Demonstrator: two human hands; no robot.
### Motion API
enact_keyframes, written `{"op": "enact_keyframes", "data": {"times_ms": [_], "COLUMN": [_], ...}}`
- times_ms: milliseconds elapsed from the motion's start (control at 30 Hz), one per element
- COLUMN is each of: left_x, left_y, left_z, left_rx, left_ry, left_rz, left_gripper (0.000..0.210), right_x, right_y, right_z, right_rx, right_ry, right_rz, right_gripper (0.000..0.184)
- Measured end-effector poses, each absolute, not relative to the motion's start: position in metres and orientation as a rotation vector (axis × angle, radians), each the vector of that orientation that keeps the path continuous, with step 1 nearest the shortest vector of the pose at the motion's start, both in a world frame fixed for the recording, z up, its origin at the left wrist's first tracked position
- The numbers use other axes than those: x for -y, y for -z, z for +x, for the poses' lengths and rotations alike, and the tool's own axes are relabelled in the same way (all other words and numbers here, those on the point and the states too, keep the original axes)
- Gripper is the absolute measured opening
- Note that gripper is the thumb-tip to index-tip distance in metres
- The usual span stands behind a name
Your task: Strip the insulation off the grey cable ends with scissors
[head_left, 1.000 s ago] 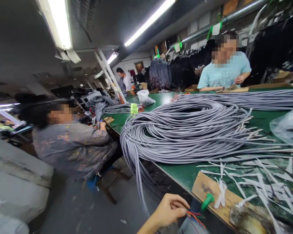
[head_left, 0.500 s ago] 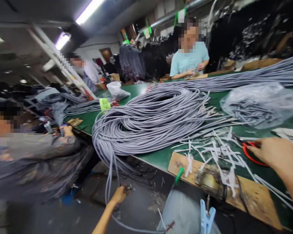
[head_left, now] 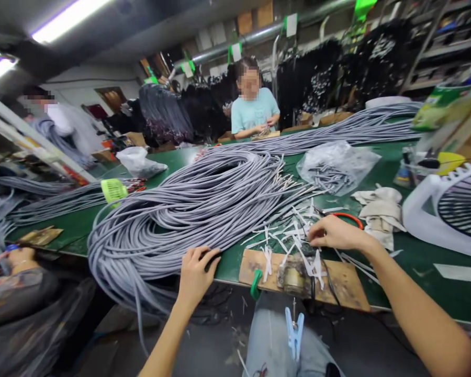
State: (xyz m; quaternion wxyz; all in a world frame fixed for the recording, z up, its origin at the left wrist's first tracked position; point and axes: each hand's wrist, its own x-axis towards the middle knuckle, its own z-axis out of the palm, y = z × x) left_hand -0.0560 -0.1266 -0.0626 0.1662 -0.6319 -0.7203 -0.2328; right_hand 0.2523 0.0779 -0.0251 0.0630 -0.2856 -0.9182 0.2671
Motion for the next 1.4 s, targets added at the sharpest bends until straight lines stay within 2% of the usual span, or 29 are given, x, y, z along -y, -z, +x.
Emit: {"op": "enact_keyframes", "data": {"times_ms": [133, 233, 467, 567, 633, 733, 800, 967, 1100, 1200, 1300, 1400], "left_x": [0.092, 0.073, 0.061, 0.058, 0.05, 0.025, 0.002, -0.042, -0.045, -0.04, -0.032, -0.018], "left_y": [0.062, 0.061, 0.047, 0.022, 0.004, -0.015, -0.018, -0.008, -0.007, -0.009, -0.01, -0.014], "left_z": [-0.037, -0.025, -0.019, -0.014, -0.005, 0.026, 0.054, 0.112, 0.104, 0.074, 0.049, 0.041], "left_rx": [1.976, 1.983, 2.119, 2.141, 2.099, 1.966, 1.895, 1.583, 1.841, 2.089, 2.213, 2.078], "left_ry": [0.464, 0.443, 0.822, 0.894, 0.912, 0.823, 0.715, 0.782, 0.845, 0.826, 0.843, 0.809], "left_rz": [-1.826, -1.809, -1.588, -1.487, -1.604, -1.905, -2.007, -2.41, -2.133, -2.019, -2.22, -2.635], "left_gripper": [0.028, 0.017, 0.019, 0.025, 0.028, 0.025, 0.026, 0.027, 0.03, 0.032, 0.034, 0.029], "right_x": [-0.066, -0.061, -0.064, -0.059, -0.056, -0.056, -0.059, -0.075, -0.085, -0.087, -0.079, -0.069], "right_y": [0.016, 0.016, 0.037, 0.042, 0.042, 0.044, 0.047, 0.051, 0.041, 0.03, 0.025, 0.029], "right_z": [0.256, 0.247, 0.225, 0.22, 0.22, 0.223, 0.225, 0.236, 0.246, 0.248, 0.245, 0.246], "right_rx": [2.86, 2.827, 2.599, 2.579, 2.588, 2.612, 2.618, 2.542, 2.376, 2.181, 1.929, 1.727], "right_ry": [-0.894, -0.84, -0.465, -0.391, -0.368, -0.354, -0.343, -0.295, -0.252, -0.205, -0.304, -0.569], "right_rz": [-0.725, -0.754, -1.224, -1.301, -1.303, -1.284, -1.271, -1.285, -1.352, -1.443, -1.437, -1.289], "right_gripper": [0.02, 0.022, 0.02, 0.028, 0.035, 0.029, 0.025, 0.028, 0.022, 0.028, 0.031, 0.039]}}
